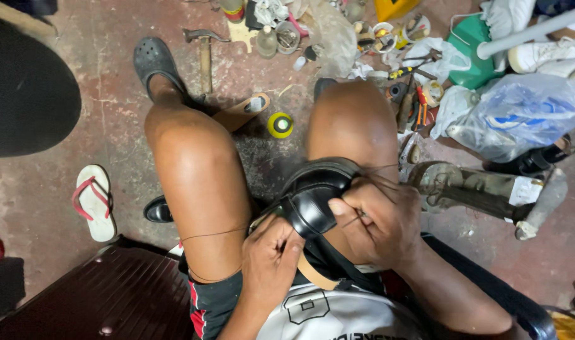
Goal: The person sits on the floor and stitches a black shoe using a needle and thread. They repeatedly pull the thread through the shoe's sole and upper, tightening the stitches by hand.
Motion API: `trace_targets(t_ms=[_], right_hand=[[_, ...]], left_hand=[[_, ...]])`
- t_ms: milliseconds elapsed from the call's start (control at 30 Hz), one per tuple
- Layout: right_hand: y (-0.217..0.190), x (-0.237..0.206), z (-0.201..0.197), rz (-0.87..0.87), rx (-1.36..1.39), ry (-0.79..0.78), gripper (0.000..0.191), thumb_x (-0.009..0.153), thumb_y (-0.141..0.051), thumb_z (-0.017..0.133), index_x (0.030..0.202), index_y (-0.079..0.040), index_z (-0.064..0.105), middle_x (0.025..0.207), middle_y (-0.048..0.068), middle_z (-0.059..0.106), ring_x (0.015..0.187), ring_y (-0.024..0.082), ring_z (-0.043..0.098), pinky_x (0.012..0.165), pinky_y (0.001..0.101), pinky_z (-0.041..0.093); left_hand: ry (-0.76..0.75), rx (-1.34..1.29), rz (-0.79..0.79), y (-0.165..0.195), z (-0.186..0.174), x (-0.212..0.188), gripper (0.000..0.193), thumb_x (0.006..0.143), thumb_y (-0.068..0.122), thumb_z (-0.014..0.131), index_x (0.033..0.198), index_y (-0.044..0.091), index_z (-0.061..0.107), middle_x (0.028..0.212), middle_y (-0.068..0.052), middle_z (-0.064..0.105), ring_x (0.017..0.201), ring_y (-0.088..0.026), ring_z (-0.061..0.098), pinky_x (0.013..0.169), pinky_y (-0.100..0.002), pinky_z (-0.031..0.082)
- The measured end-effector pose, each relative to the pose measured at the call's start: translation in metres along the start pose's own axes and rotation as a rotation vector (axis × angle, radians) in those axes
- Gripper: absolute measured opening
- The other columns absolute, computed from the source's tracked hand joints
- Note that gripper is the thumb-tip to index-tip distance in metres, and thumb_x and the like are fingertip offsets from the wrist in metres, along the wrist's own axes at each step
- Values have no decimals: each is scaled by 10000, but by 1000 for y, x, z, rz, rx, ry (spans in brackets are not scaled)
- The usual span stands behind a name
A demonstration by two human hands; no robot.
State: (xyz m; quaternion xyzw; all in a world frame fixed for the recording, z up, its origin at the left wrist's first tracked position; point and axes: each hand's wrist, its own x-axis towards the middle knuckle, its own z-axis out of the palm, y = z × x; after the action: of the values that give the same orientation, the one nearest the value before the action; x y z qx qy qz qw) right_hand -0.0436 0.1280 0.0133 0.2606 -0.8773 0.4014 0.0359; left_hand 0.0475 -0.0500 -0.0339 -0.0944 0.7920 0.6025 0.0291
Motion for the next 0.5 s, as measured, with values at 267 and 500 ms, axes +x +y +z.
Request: trace_targets(t_ms=[267,500], right_hand=[[31,17,25,-132,108,108,140,947,-107,681,864,-63,578,736,79,593,637,217,597,577,345,456],[66,-5,11,330,1224,181,274,1112,-155,572,866,-94,468,621,-11,414,552,67,350,516,208,299]], left_hand=[[-17,-176,-199,-39,-17,8,394,933,133,702,657,36,438,595,2,388,567,-86,344,486,-306,320],[-145,-444,-455,-47,2,13,292,1014,156,595,752,28,572,659,26,535,576,-70,450,502,-277,409]])
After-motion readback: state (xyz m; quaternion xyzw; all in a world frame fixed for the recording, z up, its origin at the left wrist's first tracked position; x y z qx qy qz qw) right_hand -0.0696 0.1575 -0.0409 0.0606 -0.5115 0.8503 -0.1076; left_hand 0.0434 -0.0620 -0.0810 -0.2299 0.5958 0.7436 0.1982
